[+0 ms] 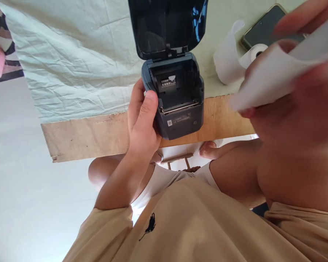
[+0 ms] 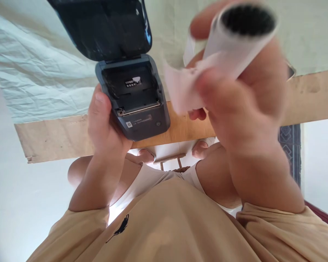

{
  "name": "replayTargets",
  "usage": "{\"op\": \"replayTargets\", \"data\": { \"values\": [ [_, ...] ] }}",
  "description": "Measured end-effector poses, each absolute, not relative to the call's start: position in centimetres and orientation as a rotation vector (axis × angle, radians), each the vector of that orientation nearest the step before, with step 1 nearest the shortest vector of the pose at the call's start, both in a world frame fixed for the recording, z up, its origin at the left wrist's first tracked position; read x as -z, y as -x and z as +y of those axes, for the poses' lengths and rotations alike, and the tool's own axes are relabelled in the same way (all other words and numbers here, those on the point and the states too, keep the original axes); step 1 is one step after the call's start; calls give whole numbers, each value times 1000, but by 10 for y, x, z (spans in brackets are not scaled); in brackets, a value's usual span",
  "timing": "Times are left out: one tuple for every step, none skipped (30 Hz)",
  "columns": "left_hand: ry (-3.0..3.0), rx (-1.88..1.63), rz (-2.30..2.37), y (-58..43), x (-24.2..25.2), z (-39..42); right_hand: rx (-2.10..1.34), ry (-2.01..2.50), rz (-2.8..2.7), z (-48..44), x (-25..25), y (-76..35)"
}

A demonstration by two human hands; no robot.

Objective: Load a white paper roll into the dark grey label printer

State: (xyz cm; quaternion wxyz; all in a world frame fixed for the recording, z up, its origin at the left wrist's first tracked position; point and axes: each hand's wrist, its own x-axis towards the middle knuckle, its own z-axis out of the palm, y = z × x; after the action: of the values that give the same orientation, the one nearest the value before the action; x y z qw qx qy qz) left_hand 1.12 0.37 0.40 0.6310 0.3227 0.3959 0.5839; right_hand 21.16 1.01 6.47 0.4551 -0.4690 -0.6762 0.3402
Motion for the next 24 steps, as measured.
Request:
{"op": "replayTargets", "data": {
  "values": [
    [-731,-1346,895,-12,-4,4,-823,1092,-1575,12,-58,-210],
    [-724,-1352,885,-12,-4,5,-809,1084,-1531,14,-51,-209],
    [-716,-1355,875,-12,-4,5,-784,1100,-1526,15,-45,-209],
    [-708,-1353,868,-11,-4,5,-742,1165,-1565,15,-41,-209],
    [-702,-1347,865,-11,-4,5,-699,1221,-1641,15,-38,-209],
    [-697,-1341,865,-11,-4,5,-646,1251,-1717,15,-37,-210],
    [-694,-1339,866,-11,-4,5,-599,1271,-1784,14,-36,-211],
    [-691,-1337,869,-11,-4,5,-550,1266,-1832,14,-36,-212],
    [-687,-1341,871,-11,-4,5,-511,1247,-1863,14,-36,-213],
    [-683,-1346,874,-11,-5,5,-477,1216,-1885,14,-36,-214],
    [-680,-1348,876,-11,-5,5,-443,1201,-1905,14,-35,-215],
    [-679,-1346,880,-11,-5,5,-405,1216,-1925,14,-35,-215],
    [-680,-1341,882,-11,-5,5,-359,1233,-1944,14,-35,-216],
    [-680,-1335,881,-11,-5,5,-318,1259,-1959,14,-35,-216],
    [-680,-1332,877,-11,-5,5,-289,1302,-1971,14,-35,-217],
    [-677,-1330,872,-11,-5,5,-267,1344,-1981,13,-35,-218],
    [-674,-1331,865,-11,-5,5,-255,1385,-1993,12,-35,-218],
    [-670,-1332,859,-10,-5,5,-248,1411,-2009,12,-34,-219],
    [-666,-1334,855,-10,-4,5,-241,1418,-2027,11,-33,-220],
    [-665,-1334,854,-11,-4,5,-232,1408,-2042,11,-31,-221],
    [-667,-1333,858,-11,-4,5,-229,1377,-2060,11,-29,-221],
    [-671,-1330,862,-11,-4,5,-235,1350,-2074,11,-26,-221],
    [-676,-1329,864,-11,-4,5,-247,1338,-2086,10,-24,-220],
    [-679,-1329,863,-11,-4,5,-266,1349,-2092,10,-21,-219]
  ]
}}
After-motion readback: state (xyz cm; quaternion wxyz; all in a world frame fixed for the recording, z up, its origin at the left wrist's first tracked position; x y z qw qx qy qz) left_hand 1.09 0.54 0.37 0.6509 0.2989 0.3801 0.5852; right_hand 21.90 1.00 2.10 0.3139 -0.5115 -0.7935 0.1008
